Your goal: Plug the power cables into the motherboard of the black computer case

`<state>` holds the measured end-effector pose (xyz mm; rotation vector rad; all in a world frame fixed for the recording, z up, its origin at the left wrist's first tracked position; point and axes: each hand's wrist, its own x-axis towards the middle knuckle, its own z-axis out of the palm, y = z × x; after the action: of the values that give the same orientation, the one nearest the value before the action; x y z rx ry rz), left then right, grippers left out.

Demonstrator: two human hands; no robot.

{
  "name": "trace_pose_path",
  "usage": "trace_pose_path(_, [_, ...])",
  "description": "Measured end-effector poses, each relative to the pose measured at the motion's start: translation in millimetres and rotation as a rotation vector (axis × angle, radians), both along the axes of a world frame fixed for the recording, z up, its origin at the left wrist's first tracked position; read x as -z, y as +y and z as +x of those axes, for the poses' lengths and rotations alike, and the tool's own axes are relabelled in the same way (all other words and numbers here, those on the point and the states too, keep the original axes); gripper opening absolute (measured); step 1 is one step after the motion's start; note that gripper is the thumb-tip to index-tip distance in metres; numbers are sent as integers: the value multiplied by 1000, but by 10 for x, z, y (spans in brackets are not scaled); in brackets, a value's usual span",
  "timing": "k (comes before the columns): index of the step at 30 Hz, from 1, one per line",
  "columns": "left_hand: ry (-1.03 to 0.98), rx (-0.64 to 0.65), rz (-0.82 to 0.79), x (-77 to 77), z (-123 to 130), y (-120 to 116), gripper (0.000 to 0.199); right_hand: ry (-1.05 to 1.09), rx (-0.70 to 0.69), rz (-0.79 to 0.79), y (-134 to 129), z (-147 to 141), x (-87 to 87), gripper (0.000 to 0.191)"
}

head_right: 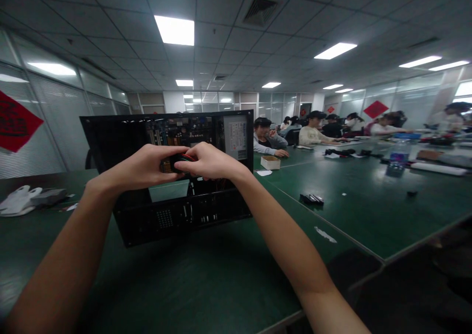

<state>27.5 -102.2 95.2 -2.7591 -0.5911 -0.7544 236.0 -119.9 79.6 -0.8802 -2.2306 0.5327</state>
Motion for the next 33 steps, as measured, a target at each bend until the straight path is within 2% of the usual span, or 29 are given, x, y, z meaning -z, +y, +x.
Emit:
trace_pose_path(5, [-48,-12,158,26,48,24,53,108,40,-39,64,-48,26,23])
trace_pose_path(9, [-134,-52,317,28,58,41,48,255,-16,-36,177,-1,23,28])
trace_pose_path(13, [-184,-70,407,35,89,7,37,346,-31,-8,236,55,9,36])
trace_pose_path(19, [-276,-104,468,67,160,-10,20,468,5,-23,311,94,26,47])
trace_pose_path(23, [-326,-83,408,100,190,57,15,550,-55,-96,364,120,40,42])
trace_pose_path(27, [-306,-82,366,141,201,127,14,552,19,-46,399,135,40,40])
trace_pose_path(33, [-232,-181,548,239,219,179,23,620,39,32,506,61,87,40])
